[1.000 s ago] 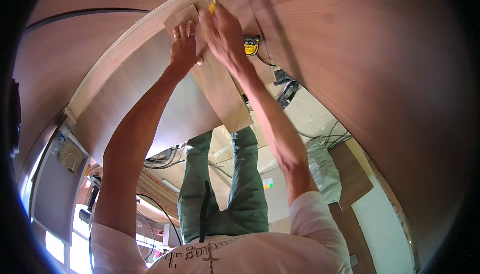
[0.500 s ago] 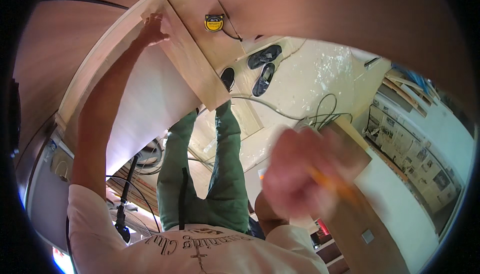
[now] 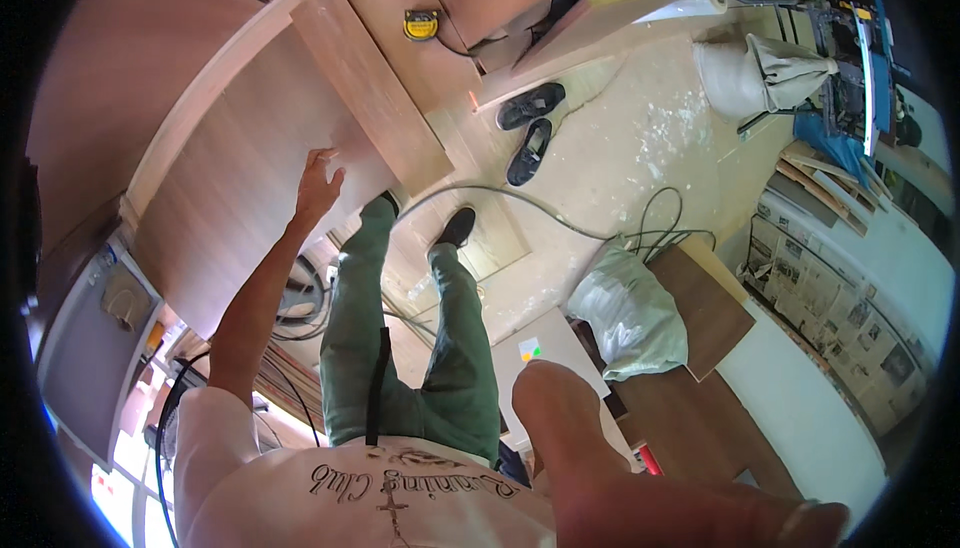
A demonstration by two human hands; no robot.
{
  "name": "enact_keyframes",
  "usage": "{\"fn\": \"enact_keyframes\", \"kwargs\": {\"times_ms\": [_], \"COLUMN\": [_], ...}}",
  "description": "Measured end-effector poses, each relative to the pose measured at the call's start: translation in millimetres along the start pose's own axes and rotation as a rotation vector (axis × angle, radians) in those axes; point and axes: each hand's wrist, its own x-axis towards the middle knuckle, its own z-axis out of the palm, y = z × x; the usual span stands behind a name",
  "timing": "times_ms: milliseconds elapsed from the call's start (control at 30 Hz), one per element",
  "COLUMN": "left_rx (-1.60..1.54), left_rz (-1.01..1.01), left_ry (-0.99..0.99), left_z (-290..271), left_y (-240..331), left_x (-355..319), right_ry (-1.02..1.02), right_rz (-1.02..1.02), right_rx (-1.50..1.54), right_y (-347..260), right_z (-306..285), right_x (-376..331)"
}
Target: The person measures a piece of wood using a tape measure and marks it with a pencil, then positions a smaller wooden board and marks it as well.
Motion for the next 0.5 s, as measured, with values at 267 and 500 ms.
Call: {"fn": "enact_keyframes", "kwargs": {"times_ms": [267, 500], "left_rx": [-0.396, -1.096], "left_rz": [-0.479, -0.792], "left_ry": [-0.189, -0.027], "left_z": [145.5, 210.4], "left_y": [-16.3, 28.3], "left_x": [-71.5, -49.0], "right_ry": [-0.055, -0.042], "right_rz": [-0.072, -0.128], "right_rx": [-0.132, -0.232], "right_y": [-47.7, -72.0], "right_z": [-92.6, -153.1], "right_x": [-30.6, -63.8]}}
